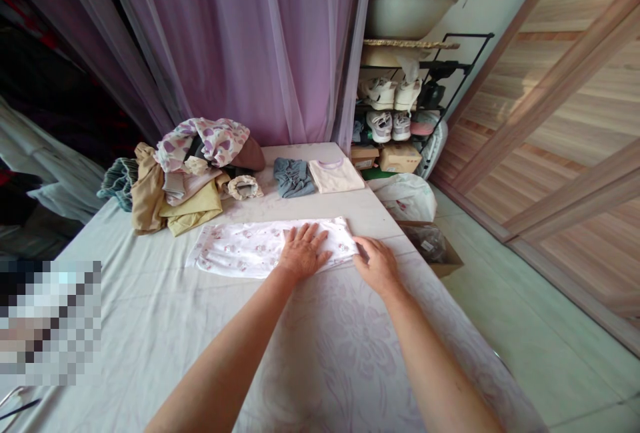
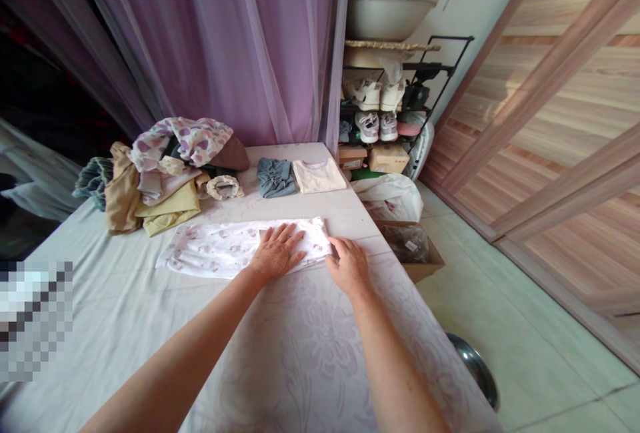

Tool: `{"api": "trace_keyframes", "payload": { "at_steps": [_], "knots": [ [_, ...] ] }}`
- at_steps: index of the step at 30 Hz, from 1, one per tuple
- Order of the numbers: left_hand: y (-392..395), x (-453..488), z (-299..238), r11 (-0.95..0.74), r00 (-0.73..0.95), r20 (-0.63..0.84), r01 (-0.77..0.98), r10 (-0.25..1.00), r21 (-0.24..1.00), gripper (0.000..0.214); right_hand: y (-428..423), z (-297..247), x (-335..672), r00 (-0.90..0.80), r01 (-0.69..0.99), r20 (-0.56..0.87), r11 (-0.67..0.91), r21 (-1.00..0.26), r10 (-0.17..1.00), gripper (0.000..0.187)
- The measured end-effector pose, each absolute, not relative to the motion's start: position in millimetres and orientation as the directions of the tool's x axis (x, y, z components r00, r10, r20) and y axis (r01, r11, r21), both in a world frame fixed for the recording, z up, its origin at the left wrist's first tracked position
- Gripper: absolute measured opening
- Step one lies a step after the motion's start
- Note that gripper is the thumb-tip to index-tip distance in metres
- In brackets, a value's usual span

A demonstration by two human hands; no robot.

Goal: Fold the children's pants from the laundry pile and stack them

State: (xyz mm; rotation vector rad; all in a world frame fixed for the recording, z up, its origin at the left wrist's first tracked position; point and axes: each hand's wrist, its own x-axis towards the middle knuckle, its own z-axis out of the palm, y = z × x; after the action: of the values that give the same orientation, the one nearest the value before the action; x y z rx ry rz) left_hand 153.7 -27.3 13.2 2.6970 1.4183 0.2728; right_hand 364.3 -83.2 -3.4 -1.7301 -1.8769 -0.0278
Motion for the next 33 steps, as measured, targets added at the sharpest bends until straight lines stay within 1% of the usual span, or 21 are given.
{"api": "trace_keyframes", "payload": {
  "at_steps": [5, 7, 9, 11, 14, 17, 20, 21, 23, 25, 27, 29, 33],
  "knots": [
    [-27.7, 154.4, 14.6, -0.565, 0.553, 0.115, 0.81, 0.825, 0.157, 0.056, -87.5, 6.8, 350.8, 0.107, 0.98, 0.35, -0.039, -0.197, 0.931, 0.031],
    [-27.2, 154.4, 13.9, -0.564, 0.552, 0.118, 0.811, 0.826, 0.156, 0.056, -89.1, 8.1, 348.4, 0.13, 0.984, 0.328, -0.081, -0.16, 0.936, 0.031],
    [-26.6, 154.4, 13.1, -0.564, 0.552, 0.116, 0.812, 0.826, 0.152, 0.056, -90.5, 7.5, 349.0, 0.129, 0.985, 0.317, -0.085, -0.151, 0.94, 0.033],
    [-26.3, 154.2, 12.7, -0.565, 0.553, 0.118, 0.811, 0.825, 0.153, 0.057, -92.3, 6.0, 352.6, 0.094, 0.984, 0.303, -0.043, -0.17, 0.948, 0.036],
    [-26.7, 154.3, 13.5, -0.563, 0.55, 0.122, 0.81, 0.826, 0.164, 0.056, -94.1, 4.5, 360.5, 0.018, 0.964, 0.295, 0.061, -0.258, 0.955, 0.04],
    [-27.8, 154.6, 15.0, -0.563, 0.552, 0.114, 0.81, 0.826, 0.166, 0.057, -87.7, 7.7, 360.0, 0.029, 0.923, 0.36, 0.114, -0.367, 0.932, 0.041],
    [-28.5, 155.1, 16.2, -0.562, 0.552, 0.107, 0.813, 0.827, 0.15, 0.058, -68.1, 15.3, 340.8, 0.032, 0.895, 0.42, 0.161, -0.416, 0.907, 0.047],
    [-28.4, 155.2, 16.2, -0.561, 0.551, 0.103, 0.815, 0.828, 0.144, 0.058, -59.9, 17.5, 331.5, 0.009, 0.892, 0.407, 0.177, -0.417, 0.913, 0.05],
    [-27.6, 155.4, 15.5, -0.557, 0.55, 0.091, 0.818, 0.83, 0.14, 0.059, -44.8, 19.6, 313.6, -0.038, 0.914, 0.309, 0.158, -0.373, 0.95, 0.051],
    [-26.1, 155.2, 13.7, -0.551, 0.545, 0.084, 0.821, 0.834, 0.146, 0.057, -34.9, 18.3, 302.0, -0.006, 0.956, 0.167, 0.054, -0.288, 0.986, 0.051],
    [-24.4, 153.7, 11.2, -0.541, 0.534, 0.087, 0.828, 0.841, 0.151, 0.054, -31.2, 15.0, 299.0, 0.032, 0.977, 0.072, -0.016, -0.212, 0.997, 0.053],
    [-22.9, 150.4, 8.7, -0.526, 0.517, 0.1, 0.837, 0.85, 0.15, 0.052, -32.0, 12.1, 302.0, 0.031, 0.983, 0.038, -0.023, -0.18, 0.999, 0.054],
    [-21.1, 137.1, 4.3, -0.497, 0.483, 0.124, 0.856, 0.867, 0.141, 0.053, -35.5, 11.0, 308.1, 0.022, 0.986, 0.023, -0.018, -0.165, 1.0, 0.055]
  ]
}}
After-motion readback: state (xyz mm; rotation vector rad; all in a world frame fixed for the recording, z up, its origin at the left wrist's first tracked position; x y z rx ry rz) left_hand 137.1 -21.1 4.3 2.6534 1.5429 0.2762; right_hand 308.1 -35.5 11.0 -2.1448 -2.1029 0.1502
